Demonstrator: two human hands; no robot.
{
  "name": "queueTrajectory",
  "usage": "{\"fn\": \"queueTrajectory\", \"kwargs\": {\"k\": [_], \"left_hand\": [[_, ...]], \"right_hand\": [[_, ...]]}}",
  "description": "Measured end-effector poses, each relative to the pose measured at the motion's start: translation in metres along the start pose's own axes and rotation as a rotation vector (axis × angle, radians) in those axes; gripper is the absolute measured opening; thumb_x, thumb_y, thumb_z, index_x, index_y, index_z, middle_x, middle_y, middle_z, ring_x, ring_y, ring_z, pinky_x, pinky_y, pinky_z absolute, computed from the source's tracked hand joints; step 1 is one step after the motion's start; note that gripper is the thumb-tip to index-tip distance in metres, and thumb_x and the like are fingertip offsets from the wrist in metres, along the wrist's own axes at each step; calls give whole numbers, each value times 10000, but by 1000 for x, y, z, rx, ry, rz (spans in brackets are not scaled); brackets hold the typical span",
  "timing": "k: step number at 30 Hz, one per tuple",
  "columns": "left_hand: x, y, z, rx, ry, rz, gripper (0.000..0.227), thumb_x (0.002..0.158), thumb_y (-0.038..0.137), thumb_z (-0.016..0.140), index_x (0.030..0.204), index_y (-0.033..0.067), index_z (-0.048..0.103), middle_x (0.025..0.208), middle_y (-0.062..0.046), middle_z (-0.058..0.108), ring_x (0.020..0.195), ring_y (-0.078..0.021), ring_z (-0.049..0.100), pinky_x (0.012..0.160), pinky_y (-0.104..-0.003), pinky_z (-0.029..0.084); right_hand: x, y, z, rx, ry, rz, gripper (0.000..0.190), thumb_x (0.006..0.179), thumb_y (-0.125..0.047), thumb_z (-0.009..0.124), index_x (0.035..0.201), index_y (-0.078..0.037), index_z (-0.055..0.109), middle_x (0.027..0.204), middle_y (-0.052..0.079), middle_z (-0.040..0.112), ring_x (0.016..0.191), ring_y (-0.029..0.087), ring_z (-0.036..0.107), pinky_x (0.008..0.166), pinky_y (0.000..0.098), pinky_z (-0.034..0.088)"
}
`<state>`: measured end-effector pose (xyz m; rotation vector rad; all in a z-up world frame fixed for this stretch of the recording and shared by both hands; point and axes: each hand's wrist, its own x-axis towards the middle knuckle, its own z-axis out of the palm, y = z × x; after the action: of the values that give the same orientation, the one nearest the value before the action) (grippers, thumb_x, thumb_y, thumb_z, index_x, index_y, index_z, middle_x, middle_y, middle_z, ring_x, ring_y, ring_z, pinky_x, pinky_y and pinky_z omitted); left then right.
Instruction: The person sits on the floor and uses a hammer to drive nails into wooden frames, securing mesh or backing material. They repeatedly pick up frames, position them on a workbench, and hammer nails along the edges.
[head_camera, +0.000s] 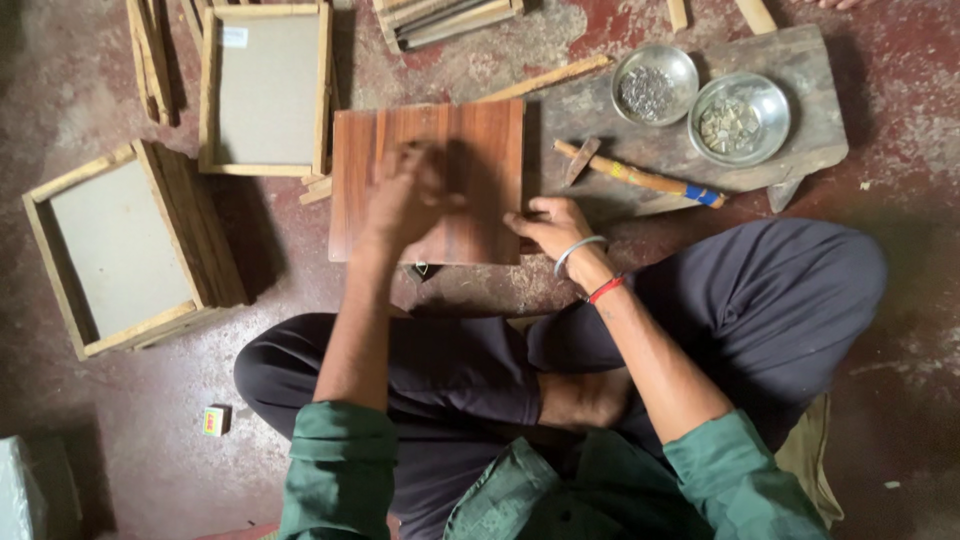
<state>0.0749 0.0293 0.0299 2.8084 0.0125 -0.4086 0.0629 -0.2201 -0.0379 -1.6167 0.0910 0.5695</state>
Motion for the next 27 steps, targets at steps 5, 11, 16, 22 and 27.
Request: {"fn": "queueTrajectory", "kwargs": {"k": [5,11,16,22,27], "left_hand": [[7,-106,3,118,360,-244,666,901,504,752,1394,85,593,1300,-179,658,1188,-291,639,1018,-431,532],[-16,-159,27,-569,70,-433,406,946,237,746,1293,32,703,1139,-199,774,944,-250,767,818,-381,638],[-32,-136,11,-562,-173,-649,458,940,247,693,1369,102,630,1143,-181,758,934,-251,752,726,-342,634],[-51,-119,9,-468,-309,-584,469,964,254,676,1386,57,616,1146,-173,734,852,-271,753,656,-337,657],[-59,-96,8,-448,-265,-592,550,926,202,687,1447,99,548,1125,-229,754,930,-330,787,705,-371,672]], "right_hand": [[-5,9,1,11,54,66,443,838,-302,839,1079,45,704,917,101,760,740,125,718,636,307,626],[6,28,6,-97,148,-56,467,849,-285,883,1080,69,684,883,155,730,717,180,683,608,331,589],[15,26,-6,-285,305,-292,545,736,-250,930,1178,-44,687,897,138,778,756,160,749,629,289,593],[15,16,-19,-337,158,-99,524,769,-221,891,1220,-60,678,740,138,760,510,177,649,449,313,479],[9,4,-18,-327,113,-109,552,761,-198,890,1240,-55,654,701,132,745,467,153,629,408,309,473]]}}
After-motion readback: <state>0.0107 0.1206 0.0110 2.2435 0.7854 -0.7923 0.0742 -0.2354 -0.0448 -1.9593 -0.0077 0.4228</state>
